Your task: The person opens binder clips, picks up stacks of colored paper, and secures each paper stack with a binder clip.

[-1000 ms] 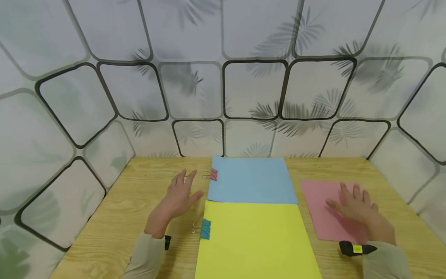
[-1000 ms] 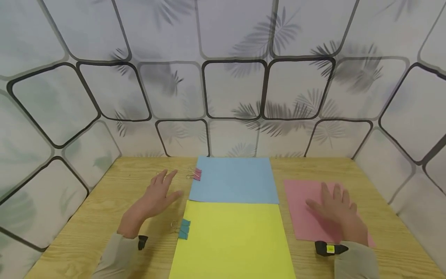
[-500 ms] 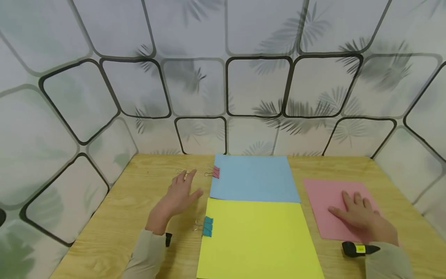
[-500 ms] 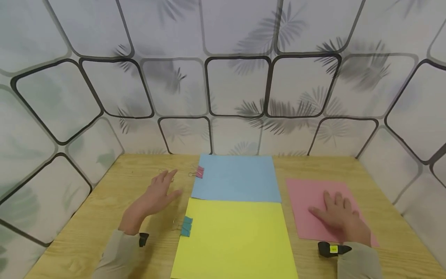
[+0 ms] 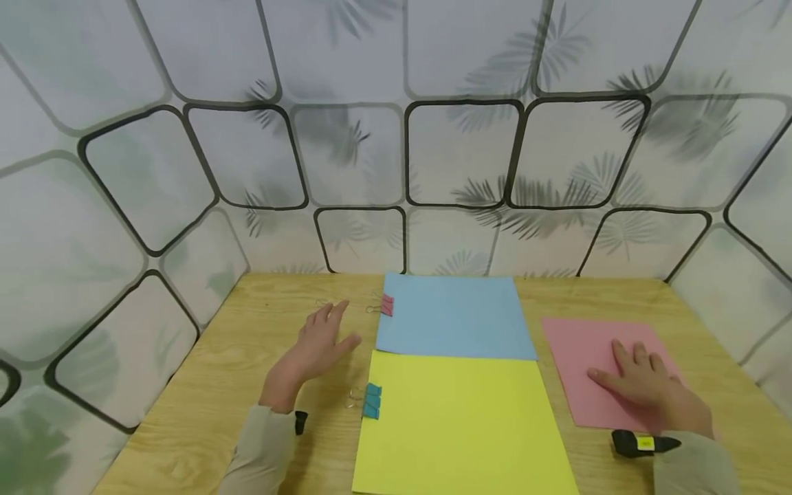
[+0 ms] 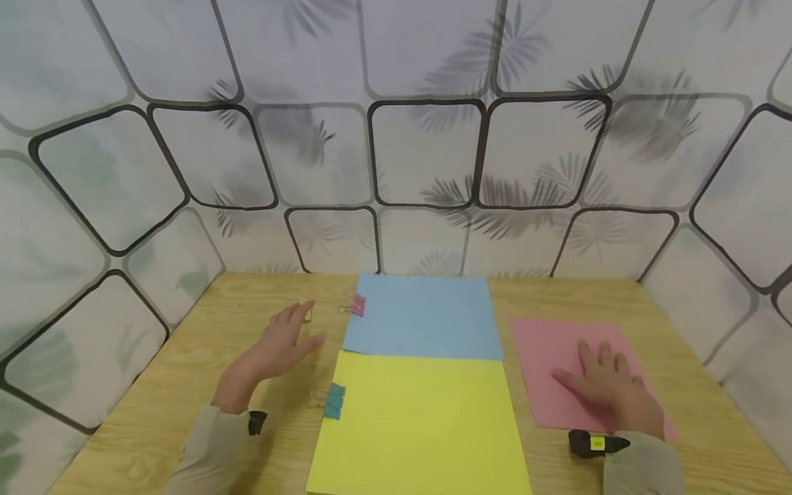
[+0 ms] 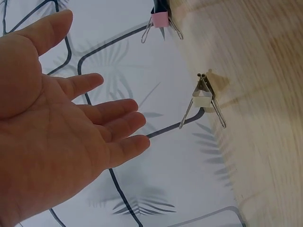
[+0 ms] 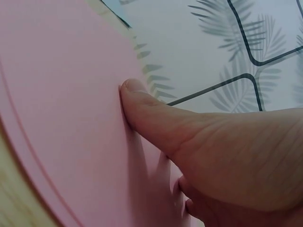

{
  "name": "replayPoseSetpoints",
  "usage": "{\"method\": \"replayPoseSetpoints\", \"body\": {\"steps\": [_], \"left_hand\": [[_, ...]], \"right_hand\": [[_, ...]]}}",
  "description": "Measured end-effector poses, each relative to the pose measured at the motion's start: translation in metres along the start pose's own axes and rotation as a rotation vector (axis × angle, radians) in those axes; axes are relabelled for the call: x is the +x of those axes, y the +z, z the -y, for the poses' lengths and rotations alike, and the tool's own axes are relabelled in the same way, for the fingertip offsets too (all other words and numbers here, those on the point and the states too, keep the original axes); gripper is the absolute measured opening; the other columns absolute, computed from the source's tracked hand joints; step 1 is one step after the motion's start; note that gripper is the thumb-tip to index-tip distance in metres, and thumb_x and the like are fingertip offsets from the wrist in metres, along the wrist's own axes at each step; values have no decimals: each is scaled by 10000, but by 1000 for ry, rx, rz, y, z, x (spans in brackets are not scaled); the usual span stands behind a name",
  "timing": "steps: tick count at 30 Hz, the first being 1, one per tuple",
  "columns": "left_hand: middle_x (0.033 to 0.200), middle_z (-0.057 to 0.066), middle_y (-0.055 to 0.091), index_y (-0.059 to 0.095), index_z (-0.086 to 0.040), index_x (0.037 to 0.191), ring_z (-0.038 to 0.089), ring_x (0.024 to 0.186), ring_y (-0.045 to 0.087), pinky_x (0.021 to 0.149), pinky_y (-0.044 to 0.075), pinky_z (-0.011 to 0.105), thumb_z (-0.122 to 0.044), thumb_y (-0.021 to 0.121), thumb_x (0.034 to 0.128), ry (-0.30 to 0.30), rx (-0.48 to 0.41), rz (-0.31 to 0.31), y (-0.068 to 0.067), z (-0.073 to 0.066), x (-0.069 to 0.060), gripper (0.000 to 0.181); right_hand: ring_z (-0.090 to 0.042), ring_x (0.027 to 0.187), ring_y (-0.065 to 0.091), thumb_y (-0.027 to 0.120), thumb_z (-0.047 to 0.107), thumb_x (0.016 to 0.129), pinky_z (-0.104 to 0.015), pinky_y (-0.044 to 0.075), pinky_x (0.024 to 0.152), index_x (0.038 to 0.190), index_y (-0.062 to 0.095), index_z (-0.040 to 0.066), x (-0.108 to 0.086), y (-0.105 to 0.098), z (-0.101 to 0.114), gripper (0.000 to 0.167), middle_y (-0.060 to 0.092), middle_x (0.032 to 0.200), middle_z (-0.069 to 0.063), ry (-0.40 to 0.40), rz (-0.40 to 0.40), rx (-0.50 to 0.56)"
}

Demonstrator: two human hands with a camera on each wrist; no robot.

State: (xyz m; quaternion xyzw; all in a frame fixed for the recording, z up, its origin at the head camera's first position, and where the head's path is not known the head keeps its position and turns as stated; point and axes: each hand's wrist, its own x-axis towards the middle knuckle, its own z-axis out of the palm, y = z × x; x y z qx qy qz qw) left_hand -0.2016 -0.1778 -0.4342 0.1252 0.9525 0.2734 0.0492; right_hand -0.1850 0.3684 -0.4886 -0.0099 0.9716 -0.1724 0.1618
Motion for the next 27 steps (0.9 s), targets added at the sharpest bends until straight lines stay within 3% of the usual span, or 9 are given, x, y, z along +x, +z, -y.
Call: {"method": "replayPoseSetpoints", "body": {"steps": [9,13,20,27], "left_hand": [[1548,354,192,192,7,1555,562,1411,177,1087,219,711,-305,536,1034,-2,-5,-31,-3,7,3,698],[1546,354,182,177,17,1553,562,1408,172,1090,236,698,-305,520,1041,-38,-45,-54,-8,16,9,695],[1518,383,169,196,38,1533,586,1387,171,1070,280,684,-296,458,1055,-179,-78,-65,-15,33,29,639],[1433,390,289,363,94,1394,596,1315,270,1025,338,652,-346,310,1077,-325,-80,-76,-23,51,47,546]], "right_hand": [[-744,1249,-38,416,632,984,-870,87,916,1460,28,-213,0,-1,1,1045,-94,1400,-556,5,30,14],[-749,1238,-21,420,634,981,-876,102,903,1454,39,-221,0,-2,0,1048,-84,1393,-564,-2,21,3],[-750,1238,-33,422,656,969,-877,95,905,1456,29,-218,1,-6,-1,1074,-96,1394,-561,18,41,6],[-756,1247,-60,435,635,977,-867,80,920,1461,28,-218,3,-5,-2,1061,-104,1404,-556,-4,53,26]]}}
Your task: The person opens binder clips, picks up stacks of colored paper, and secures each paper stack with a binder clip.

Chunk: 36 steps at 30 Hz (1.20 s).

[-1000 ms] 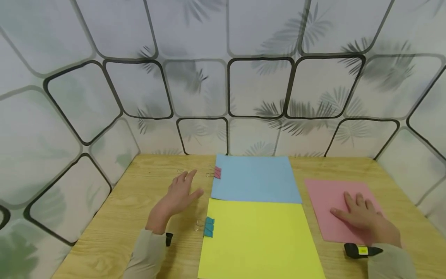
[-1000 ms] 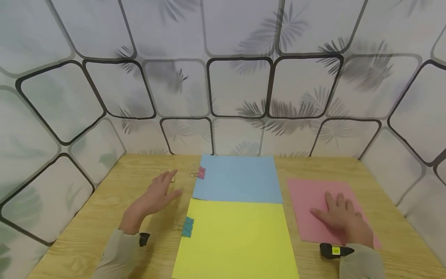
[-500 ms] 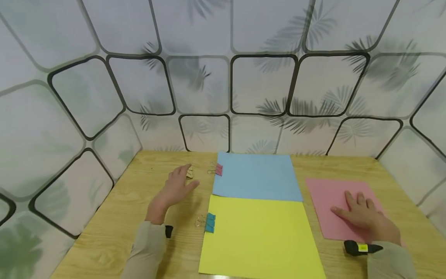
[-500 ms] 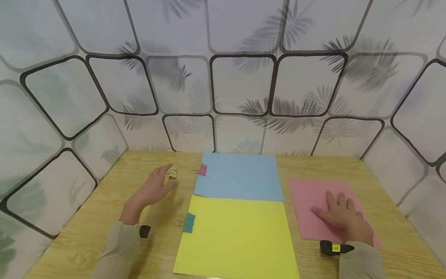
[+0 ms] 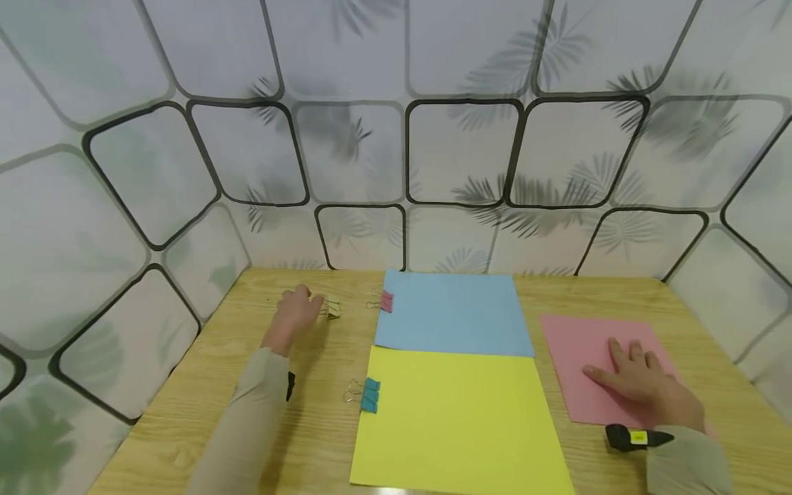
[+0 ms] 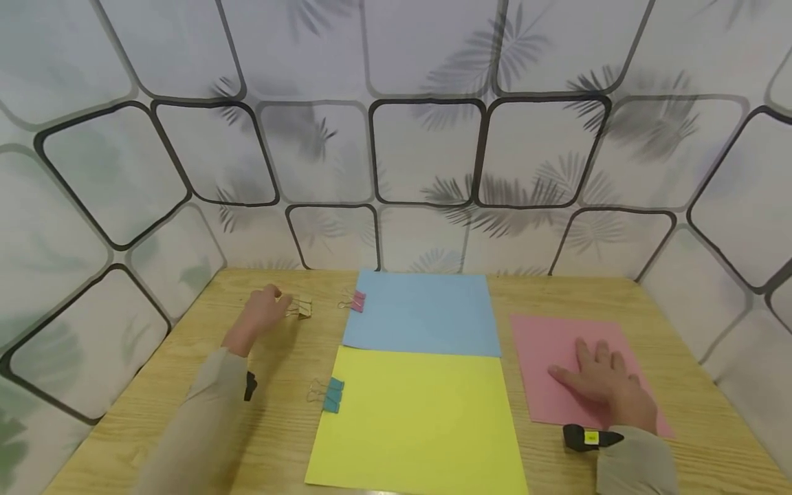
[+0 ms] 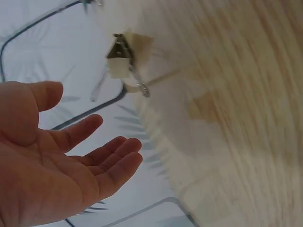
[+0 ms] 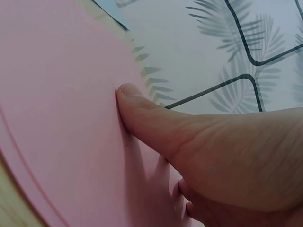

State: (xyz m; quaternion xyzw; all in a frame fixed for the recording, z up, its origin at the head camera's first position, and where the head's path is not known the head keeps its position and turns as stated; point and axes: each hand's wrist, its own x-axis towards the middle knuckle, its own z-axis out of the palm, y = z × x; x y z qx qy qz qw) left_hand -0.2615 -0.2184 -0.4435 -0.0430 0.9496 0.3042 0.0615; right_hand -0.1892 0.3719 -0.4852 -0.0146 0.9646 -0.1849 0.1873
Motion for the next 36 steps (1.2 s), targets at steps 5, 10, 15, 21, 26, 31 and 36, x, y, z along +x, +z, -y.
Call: {"method": "replayPoseSetpoints", "body": {"steps": [5,10,15,21,26,31,36], "left_hand": [[1346,371,420,463,97,1283,579,1262,364,989,360,639,-310,240,1088,-19,46,36,-3,3,13,504],[960,212,552,535,30,1051,354,865,536,769,436,478,-243,268,1090,31,105,28,1,5,21,385],[886,177,557,559,38,1055,279,734,519,662,427,405,-214,319,1091,45,145,24,6,2,25,350],[1174,282,572,507,101,1263,430,1056,558,833,452,513,-189,291,1093,37,135,57,7,-1,24,400],[1301,336,484,391,144,1377,393,1022,527,795,436,449,-182,207,1095,26,17,108,4,0,24,469],[891,245,535,496,95,1076,243,686,451,679,404,368,-192,176,1087,1,-190,54,2,5,24,430],[874,93,476,475,67,1126,149,692,505,761,529,347,-201,214,1093,-92,-569,21,5,6,18,375]], "right_hand": [[-750,1255,-75,432,682,952,-863,48,932,1471,8,-197,4,3,-5,1106,-121,1412,-546,19,-9,14],[-738,1263,-61,432,680,952,-863,65,935,1474,29,-195,-1,2,3,1095,-112,1416,-541,34,-11,13],[-739,1264,-77,445,671,951,-863,41,935,1475,28,-195,-3,2,4,1094,-117,1420,-539,30,-16,27],[-735,1274,-76,460,717,918,-867,39,923,1495,21,-167,8,7,-11,1143,-118,1439,-525,24,-30,35],[-730,1285,-52,470,729,906,-877,72,904,1492,35,-165,18,14,-22,1154,-98,1453,-516,14,-63,14],[-743,1269,-57,474,717,911,-882,82,890,1485,41,-174,20,14,-24,1145,-98,1435,-529,1,-70,13],[-737,1273,-9,469,740,900,-888,108,883,1502,60,-140,22,16,-25,1142,-63,1448,-521,9,-88,-9]]}}
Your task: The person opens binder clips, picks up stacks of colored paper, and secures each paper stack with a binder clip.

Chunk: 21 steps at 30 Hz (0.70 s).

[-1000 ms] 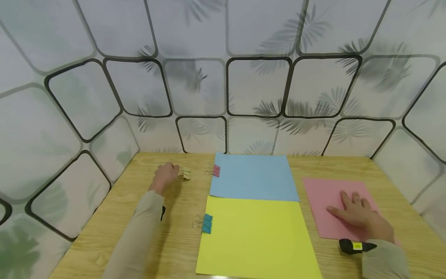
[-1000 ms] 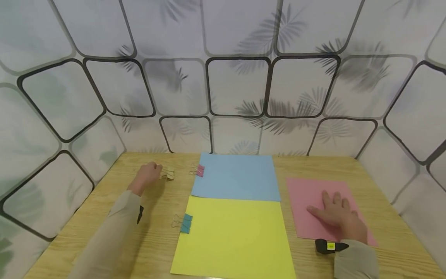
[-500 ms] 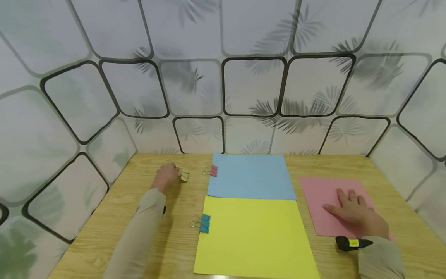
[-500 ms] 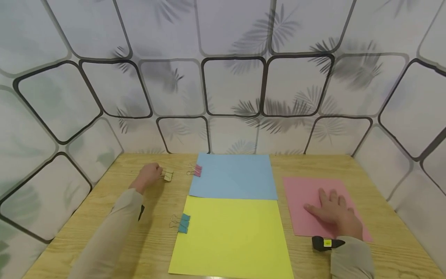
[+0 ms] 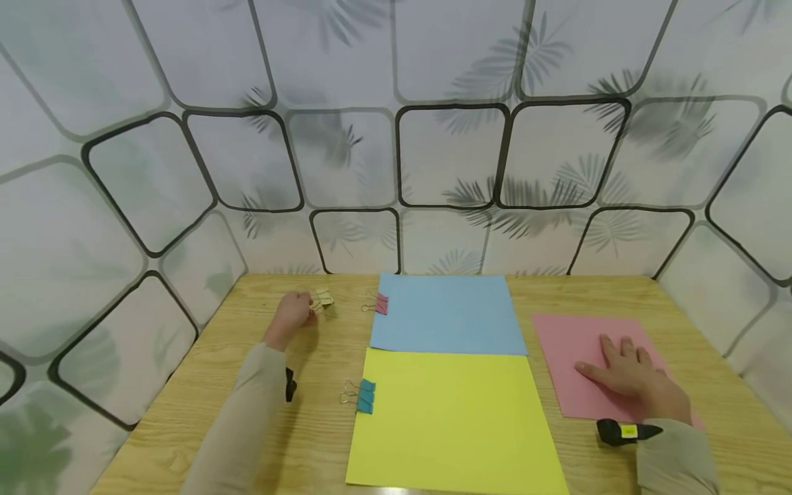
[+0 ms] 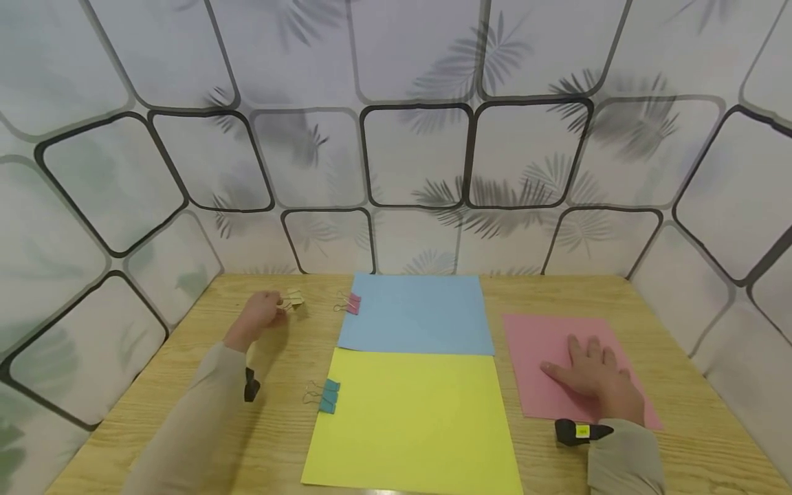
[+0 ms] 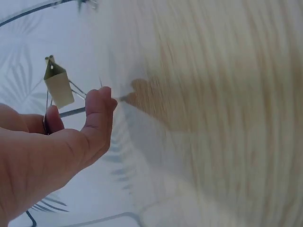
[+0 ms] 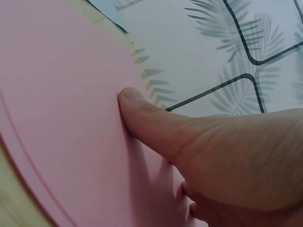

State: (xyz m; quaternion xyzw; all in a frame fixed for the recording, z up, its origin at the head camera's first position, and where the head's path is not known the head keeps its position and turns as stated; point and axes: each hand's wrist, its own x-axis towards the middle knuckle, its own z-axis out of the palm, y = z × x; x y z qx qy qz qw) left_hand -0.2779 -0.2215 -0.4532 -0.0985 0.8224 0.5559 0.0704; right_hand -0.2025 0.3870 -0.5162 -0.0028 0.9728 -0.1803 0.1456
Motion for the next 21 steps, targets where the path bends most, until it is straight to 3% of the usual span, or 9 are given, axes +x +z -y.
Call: {"method": "replayPoseSetpoints", "body": {"steps": [3,6,10,13,18,21], "left_hand": [[1151,156,478,341,88,1417,185,921,598,896,543,319,-214,242,1097,-84,-243,-2,2,-2,-6,450],[1232,175,451,280,13,1499,205,1099,583,955,509,250,-244,301,1094,-186,-574,7,3,-4,-14,480],[1232,139,415,238,-110,1532,195,1308,447,1036,430,201,-270,406,1068,-277,-1023,33,5,-5,-22,519],[1252,120,389,189,-118,1556,165,1363,376,1065,391,185,-253,458,1043,-274,-1172,79,8,-1,-28,595],[1250,86,371,136,-82,1565,125,1213,478,1045,394,159,-250,509,1017,-241,-1223,163,14,4,-35,683],[1230,78,393,281,-85,1479,118,1099,534,1033,403,158,-251,548,1001,-236,-1254,212,15,3,-37,571]], "right_hand": [[-736,1271,-1,463,739,903,-887,121,883,1501,62,-139,-3,-2,3,1135,-60,1444,-523,5,-1,-7],[-735,1260,-1,468,716,915,-884,114,888,1482,71,-172,-9,-8,12,1125,-62,1432,-533,12,11,0],[-735,1237,30,473,667,941,-876,131,893,1462,95,-203,-17,-15,24,1082,-34,1411,-547,5,7,3],[-728,1234,56,470,652,951,-868,152,903,1457,111,-203,-21,-17,29,1056,-12,1409,-544,7,-4,-6],[-723,1249,44,467,664,946,-862,139,918,1462,108,-198,-18,-15,26,1067,-13,1420,-539,5,-18,-5],[-720,1248,51,461,667,949,-859,151,916,1463,108,-197,-18,-13,23,1065,-4,1420,-534,2,-27,-10]]}}
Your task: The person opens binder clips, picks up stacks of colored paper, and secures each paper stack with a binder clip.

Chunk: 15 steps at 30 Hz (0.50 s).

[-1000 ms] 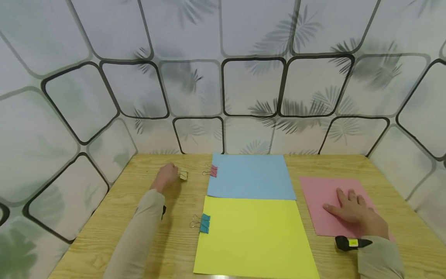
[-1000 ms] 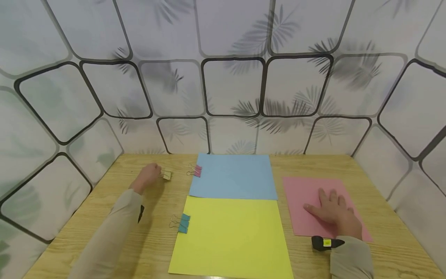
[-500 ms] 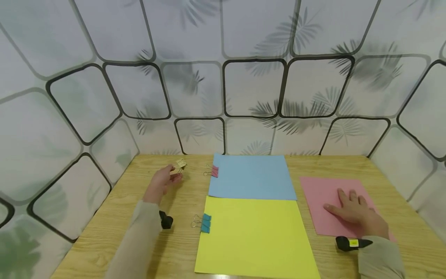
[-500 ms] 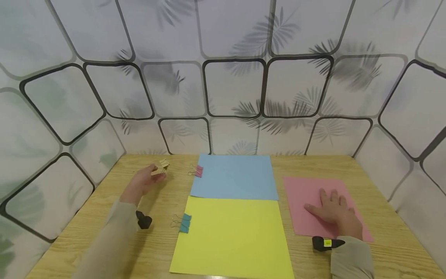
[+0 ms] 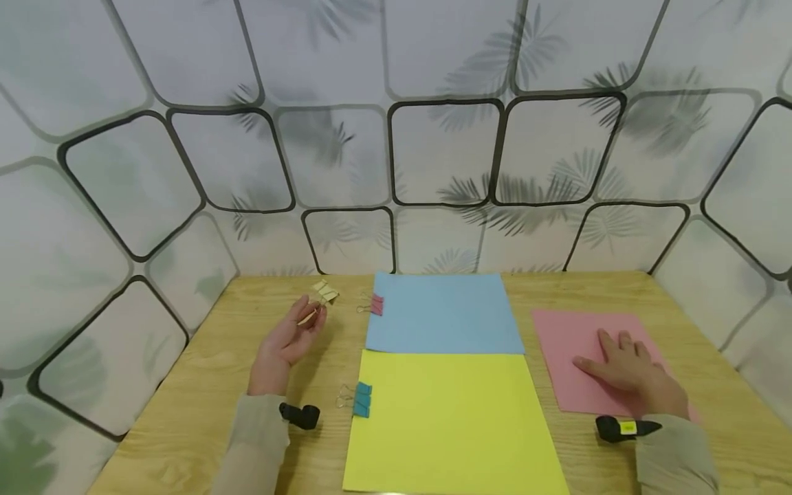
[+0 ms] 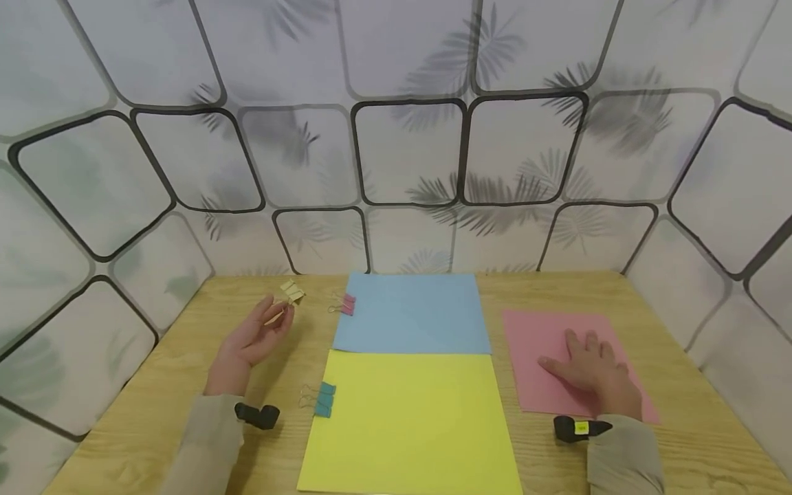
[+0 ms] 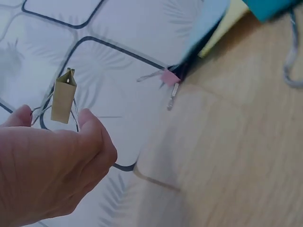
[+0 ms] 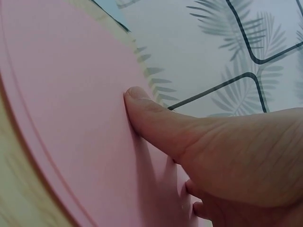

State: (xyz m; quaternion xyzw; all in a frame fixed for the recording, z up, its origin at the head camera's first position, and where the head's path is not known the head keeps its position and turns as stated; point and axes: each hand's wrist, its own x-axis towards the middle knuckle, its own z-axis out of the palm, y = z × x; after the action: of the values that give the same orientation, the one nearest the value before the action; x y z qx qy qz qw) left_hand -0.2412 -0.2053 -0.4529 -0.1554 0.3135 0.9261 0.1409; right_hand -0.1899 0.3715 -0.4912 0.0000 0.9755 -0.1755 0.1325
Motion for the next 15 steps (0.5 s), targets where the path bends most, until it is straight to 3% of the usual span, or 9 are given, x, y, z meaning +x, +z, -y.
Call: {"method": "replayPoseSetpoints", "body": {"steps": [3,7,15], "left_hand": [[1223,98,402,418,-54,1297,149,1084,544,1055,397,185,-198,568,994,1,-40,21,1,-3,-4,367],[1226,123,395,459,-40,1134,197,1119,528,1096,373,226,-116,523,1013,19,-13,32,2,-3,-9,157],[1173,128,522,559,-12,1060,219,1089,615,1105,376,257,-113,509,1029,24,119,66,4,-2,-8,117]], "right_hand": [[-718,1236,68,459,657,955,-859,181,899,1457,118,-203,1,1,0,1053,16,1406,-536,-11,-11,-5],[-710,1246,85,500,625,951,-865,192,889,1451,146,-210,-1,0,-1,1036,40,1407,-528,-9,-36,-15],[-692,1221,183,505,620,953,-841,261,872,1446,206,-178,0,0,0,985,153,1384,-488,-19,-84,-30]]}}
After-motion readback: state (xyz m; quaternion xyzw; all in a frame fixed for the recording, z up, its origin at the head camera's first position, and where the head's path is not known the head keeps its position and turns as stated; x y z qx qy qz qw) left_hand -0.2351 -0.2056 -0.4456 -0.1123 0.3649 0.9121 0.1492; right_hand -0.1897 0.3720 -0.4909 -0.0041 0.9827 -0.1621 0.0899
